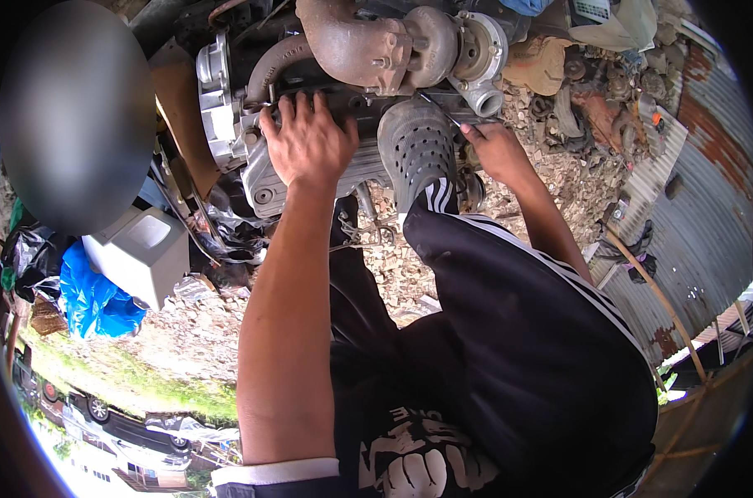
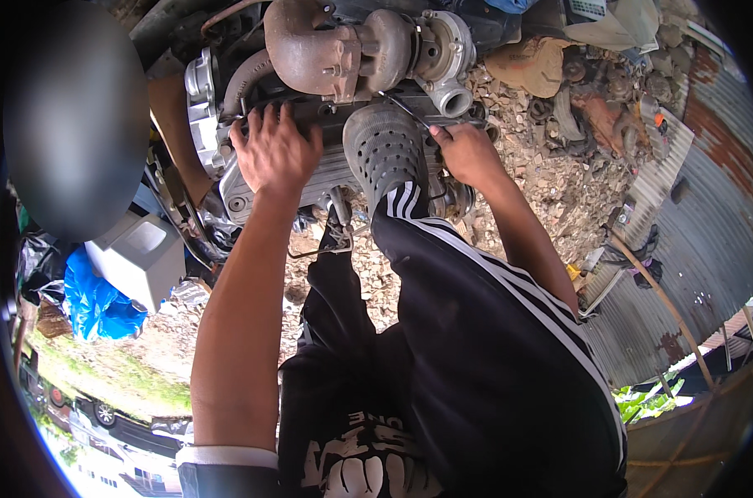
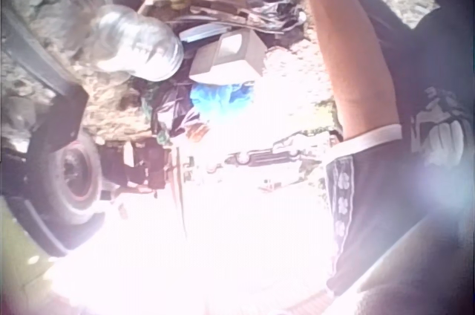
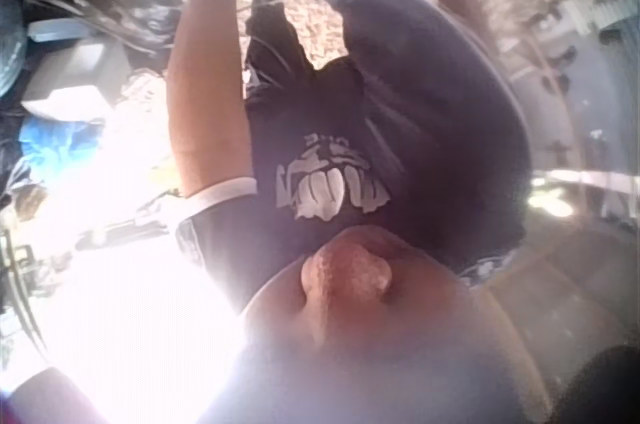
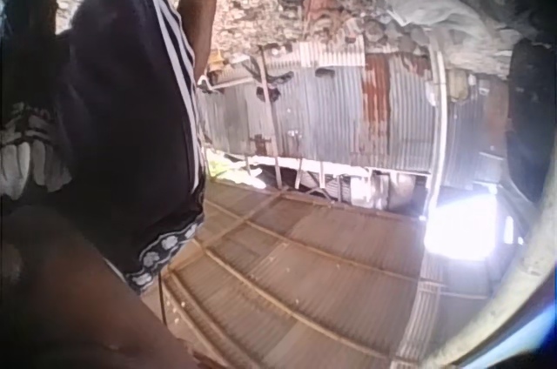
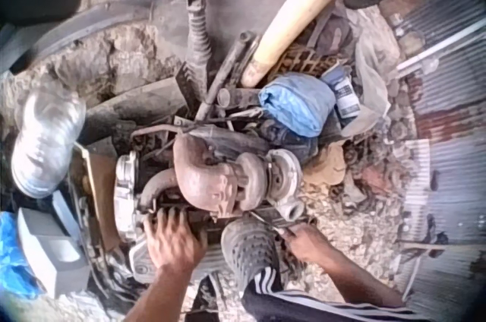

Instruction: The person uses a wrench to loosen and remove bolts from a car engine block resting on the ground. They repeatedly reposition the engine and adjust their stance while working on different bolt locations.

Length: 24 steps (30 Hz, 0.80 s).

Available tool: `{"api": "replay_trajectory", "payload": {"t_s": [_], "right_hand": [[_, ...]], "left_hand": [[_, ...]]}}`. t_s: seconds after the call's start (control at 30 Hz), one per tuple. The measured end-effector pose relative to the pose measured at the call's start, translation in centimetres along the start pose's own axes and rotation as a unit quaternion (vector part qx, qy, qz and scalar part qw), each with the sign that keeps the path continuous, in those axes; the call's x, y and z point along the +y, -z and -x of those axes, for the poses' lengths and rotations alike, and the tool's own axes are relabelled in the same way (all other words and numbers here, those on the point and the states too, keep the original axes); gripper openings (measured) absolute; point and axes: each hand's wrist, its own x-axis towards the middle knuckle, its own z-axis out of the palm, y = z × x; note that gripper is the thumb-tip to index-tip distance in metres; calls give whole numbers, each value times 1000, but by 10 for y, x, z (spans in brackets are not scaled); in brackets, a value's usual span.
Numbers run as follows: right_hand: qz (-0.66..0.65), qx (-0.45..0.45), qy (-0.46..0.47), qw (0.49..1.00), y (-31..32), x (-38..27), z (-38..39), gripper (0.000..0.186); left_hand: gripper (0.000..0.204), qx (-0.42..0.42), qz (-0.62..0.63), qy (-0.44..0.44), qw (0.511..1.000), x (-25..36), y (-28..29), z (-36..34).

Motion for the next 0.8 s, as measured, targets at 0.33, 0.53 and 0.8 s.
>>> {"api": "replay_trajectory", "payload": {"t_s": [0.33, 0.53, 0.8], "right_hand": [[46, 47, -3, 998, 14, -54, 36, 46], [29, 59, 123, 990, 20, -20, 37, 36], [50, 97, 131, 985, -2, 66, -9, 41]], "left_hand": [[63, -66, -9, 11, 998, 3, 10, -3], [60, 7, 20, 4, 1000, 1, 0, -2], [64, -40, -38, 7, 998, 2, 7, 0]]}}
